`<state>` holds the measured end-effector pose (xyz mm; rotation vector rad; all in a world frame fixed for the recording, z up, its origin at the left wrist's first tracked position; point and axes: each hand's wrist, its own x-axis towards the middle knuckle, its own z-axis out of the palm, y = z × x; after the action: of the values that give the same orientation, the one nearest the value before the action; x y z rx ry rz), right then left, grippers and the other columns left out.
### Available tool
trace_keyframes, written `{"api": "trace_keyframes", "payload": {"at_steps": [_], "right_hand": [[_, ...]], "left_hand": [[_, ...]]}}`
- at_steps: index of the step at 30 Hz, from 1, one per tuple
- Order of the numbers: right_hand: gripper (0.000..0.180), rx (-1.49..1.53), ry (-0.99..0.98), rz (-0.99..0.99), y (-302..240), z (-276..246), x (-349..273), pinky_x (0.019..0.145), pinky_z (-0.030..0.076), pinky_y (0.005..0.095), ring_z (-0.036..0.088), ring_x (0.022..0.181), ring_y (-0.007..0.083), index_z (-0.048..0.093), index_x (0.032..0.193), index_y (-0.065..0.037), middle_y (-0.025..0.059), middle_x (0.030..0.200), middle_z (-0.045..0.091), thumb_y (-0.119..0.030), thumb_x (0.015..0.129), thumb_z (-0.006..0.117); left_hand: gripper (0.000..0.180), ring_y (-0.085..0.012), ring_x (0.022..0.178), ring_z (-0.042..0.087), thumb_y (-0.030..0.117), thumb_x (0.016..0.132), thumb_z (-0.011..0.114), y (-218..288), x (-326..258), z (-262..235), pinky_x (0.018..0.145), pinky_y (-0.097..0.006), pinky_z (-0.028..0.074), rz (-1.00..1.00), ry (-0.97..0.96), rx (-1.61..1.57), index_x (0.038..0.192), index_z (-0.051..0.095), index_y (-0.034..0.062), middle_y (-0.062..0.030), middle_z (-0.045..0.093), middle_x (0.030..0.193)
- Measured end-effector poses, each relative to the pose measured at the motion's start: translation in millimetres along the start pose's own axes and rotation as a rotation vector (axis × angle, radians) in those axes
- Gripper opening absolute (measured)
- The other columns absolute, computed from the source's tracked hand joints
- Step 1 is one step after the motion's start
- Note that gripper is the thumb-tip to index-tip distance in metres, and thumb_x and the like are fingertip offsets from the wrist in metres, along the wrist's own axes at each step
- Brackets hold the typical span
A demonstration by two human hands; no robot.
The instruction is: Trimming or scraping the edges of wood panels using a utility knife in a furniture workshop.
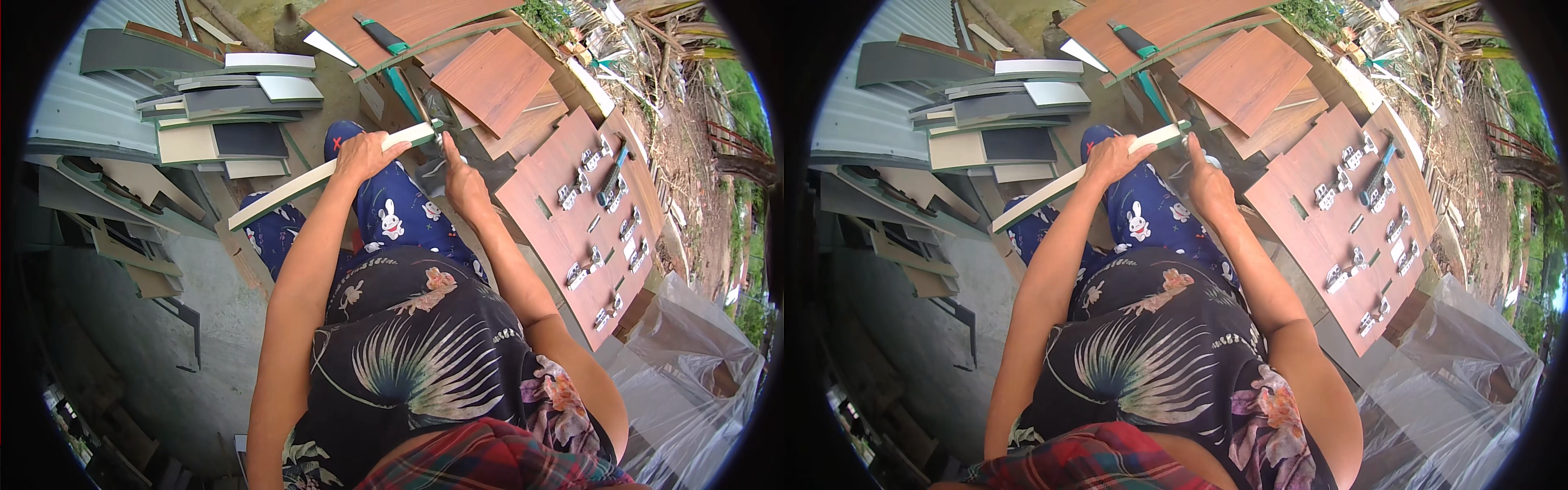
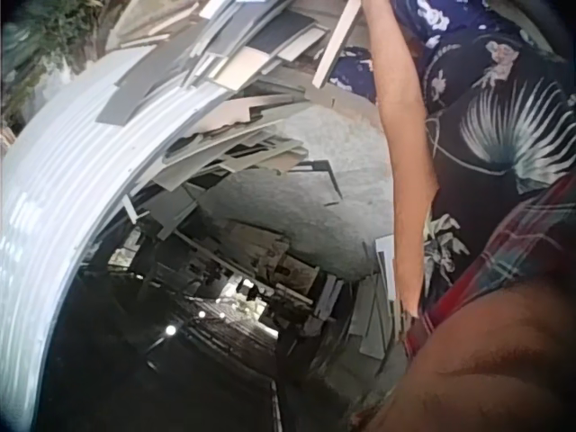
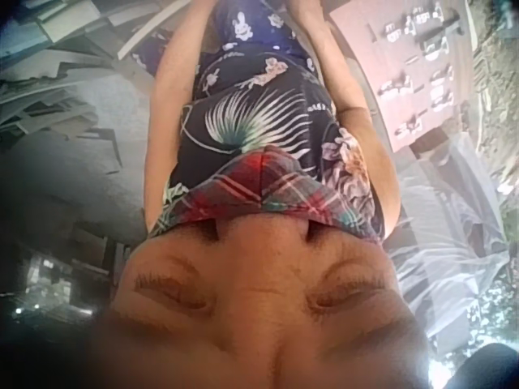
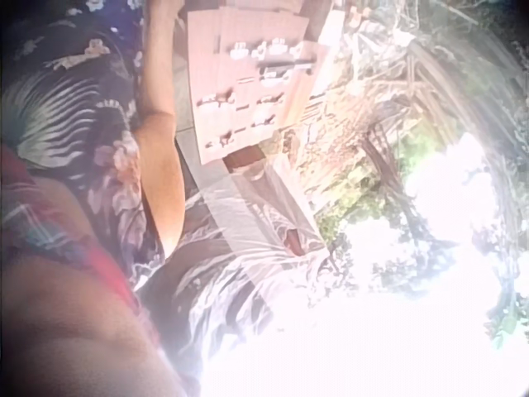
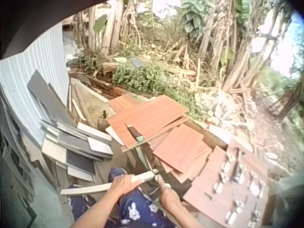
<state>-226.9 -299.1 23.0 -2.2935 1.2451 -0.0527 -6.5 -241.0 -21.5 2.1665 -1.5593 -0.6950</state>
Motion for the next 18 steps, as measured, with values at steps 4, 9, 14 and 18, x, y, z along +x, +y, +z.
{"api": "trace_keyframes", "payload": {"at_steps": [4,9,14,18], "right_hand": [[0.073,0.019,-0.019,-0.015,7.3,-13.3,-45.7,0.077,0.049,0.0578,0.065,0.087,0.0517,0.021,0.158,-0.017,0.0369,0.093,0.065,0.002,0.091,0.044],[0.075,0.007,-0.042,0.031,7.7,-16.1,-55.1,0.076,0.048,0.0582,0.065,0.087,0.0517,0.021,0.158,-0.018,0.0374,0.093,0.064,0.003,0.090,0.045],[0.074,-0.015,-0.034,0.053,-5.4,-4.5,-2.4,0.082,0.051,0.0548,0.067,0.092,0.0477,0.025,0.157,-0.014,0.0346,0.097,0.067,0.003,0.087,0.041],[0.072,0.011,-0.026,0.021,-3.0,-5.0,-5.3,0.082,0.050,0.0546,0.066,0.094,0.0485,0.024,0.157,-0.015,0.0359,0.097,0.065,0.002,0.090,0.043]], "left_hand": [[0.064,-0.0431,0.081,0.068,0.067,0.090,0.054,-2.9,1.0,3.4,0.071,-0.052,0.052,0.010,0.030,-0.015,0.088,0.070,0.0048,-0.0234,0.070,0.081],[0.065,-0.0430,0.080,0.068,0.068,0.090,0.054,-2.0,1.0,5.1,0.070,-0.052,0.051,0.005,0.040,0.009,0.086,0.069,0.0046,-0.0233,0.070,0.080],[0.065,-0.0424,0.079,0.068,0.068,0.090,0.055,1.1,2.7,1.9,0.070,-0.051,0.052,0.018,0.043,-0.002,0.086,0.068,0.0045,-0.0231,0.069,0.079],[0.072,-0.0395,0.082,0.070,0.075,0.086,0.053,-0.5,-1.2,4.2,0.073,-0.050,0.054,0.001,0.022,0.035,0.088,0.071,0.0058,-0.0214,0.071,0.082]]}}
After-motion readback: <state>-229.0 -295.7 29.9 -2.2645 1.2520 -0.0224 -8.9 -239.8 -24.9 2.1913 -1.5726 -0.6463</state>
